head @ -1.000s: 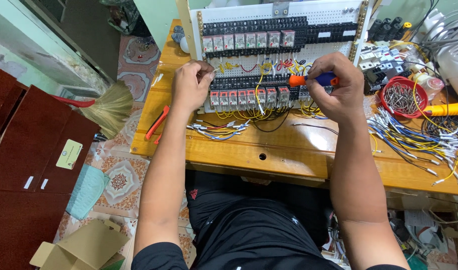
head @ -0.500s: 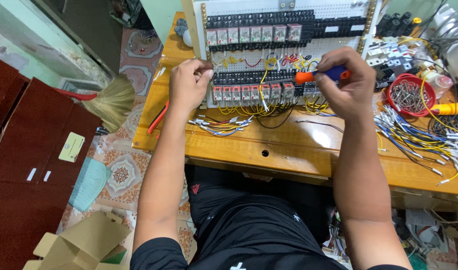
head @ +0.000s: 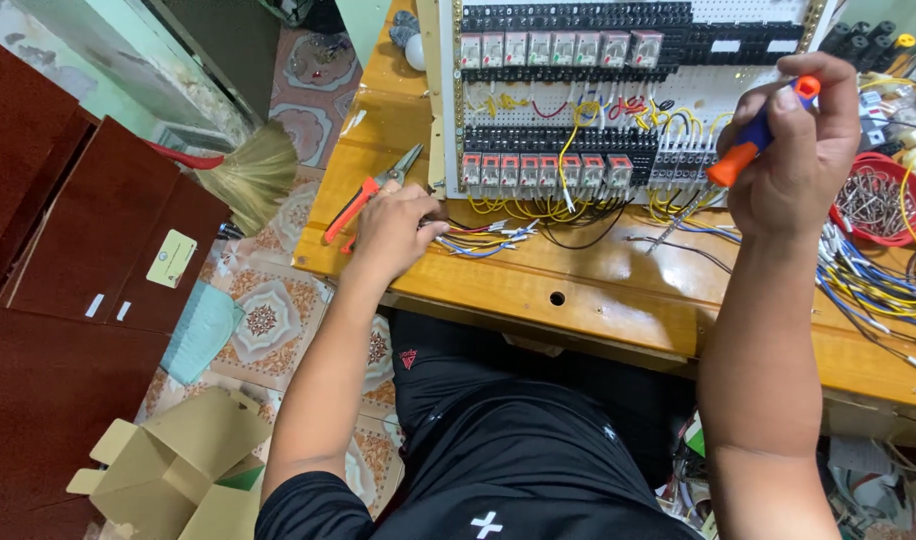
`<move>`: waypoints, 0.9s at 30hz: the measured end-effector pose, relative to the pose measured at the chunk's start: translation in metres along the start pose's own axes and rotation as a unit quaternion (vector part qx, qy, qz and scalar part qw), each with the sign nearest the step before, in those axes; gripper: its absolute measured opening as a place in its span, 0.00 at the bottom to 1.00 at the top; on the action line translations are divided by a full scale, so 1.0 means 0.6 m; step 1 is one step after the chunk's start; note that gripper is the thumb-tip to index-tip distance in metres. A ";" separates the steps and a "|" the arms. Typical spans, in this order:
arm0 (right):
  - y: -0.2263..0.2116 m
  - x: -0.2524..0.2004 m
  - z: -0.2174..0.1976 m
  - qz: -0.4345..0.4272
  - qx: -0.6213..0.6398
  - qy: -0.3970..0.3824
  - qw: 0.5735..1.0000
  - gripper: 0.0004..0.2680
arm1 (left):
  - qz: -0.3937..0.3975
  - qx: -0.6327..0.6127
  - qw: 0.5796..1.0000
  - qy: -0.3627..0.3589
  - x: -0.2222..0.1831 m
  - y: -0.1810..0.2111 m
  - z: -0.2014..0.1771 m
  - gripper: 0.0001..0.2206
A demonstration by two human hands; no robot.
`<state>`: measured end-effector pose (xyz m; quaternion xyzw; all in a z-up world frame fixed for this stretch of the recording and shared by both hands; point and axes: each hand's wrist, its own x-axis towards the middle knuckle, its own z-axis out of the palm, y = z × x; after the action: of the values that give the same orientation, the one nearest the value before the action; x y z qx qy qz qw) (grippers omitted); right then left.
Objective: Connecting and securing electrical wires to terminals on a control panel using a screwdriver.
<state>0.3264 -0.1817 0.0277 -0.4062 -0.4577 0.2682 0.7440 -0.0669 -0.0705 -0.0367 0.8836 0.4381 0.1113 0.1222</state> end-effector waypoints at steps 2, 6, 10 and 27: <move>0.001 0.002 -0.002 -0.003 -0.007 -0.006 1.000 0.07 | 0.000 -0.005 1.000 -0.017 0.005 0.001 -0.002 0.11; 0.004 0.003 -0.004 -0.005 -0.012 -0.004 1.000 0.08 | 0.053 -0.034 0.998 0.002 0.012 -0.016 0.018 0.07; -0.001 0.000 0.000 -0.016 -0.042 -0.013 0.999 0.07 | 0.102 -0.053 0.992 0.051 0.009 -0.018 0.016 0.06; -0.020 -0.015 0.030 0.038 -0.089 -0.086 0.992 0.05 | -0.015 -0.255 0.944 0.208 -0.058 0.020 -0.056 0.05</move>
<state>0.3066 -0.1886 0.0380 -0.4639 -0.5261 0.2885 0.6518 -0.0889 -0.1015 -0.0042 0.7738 0.4236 0.3985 0.2510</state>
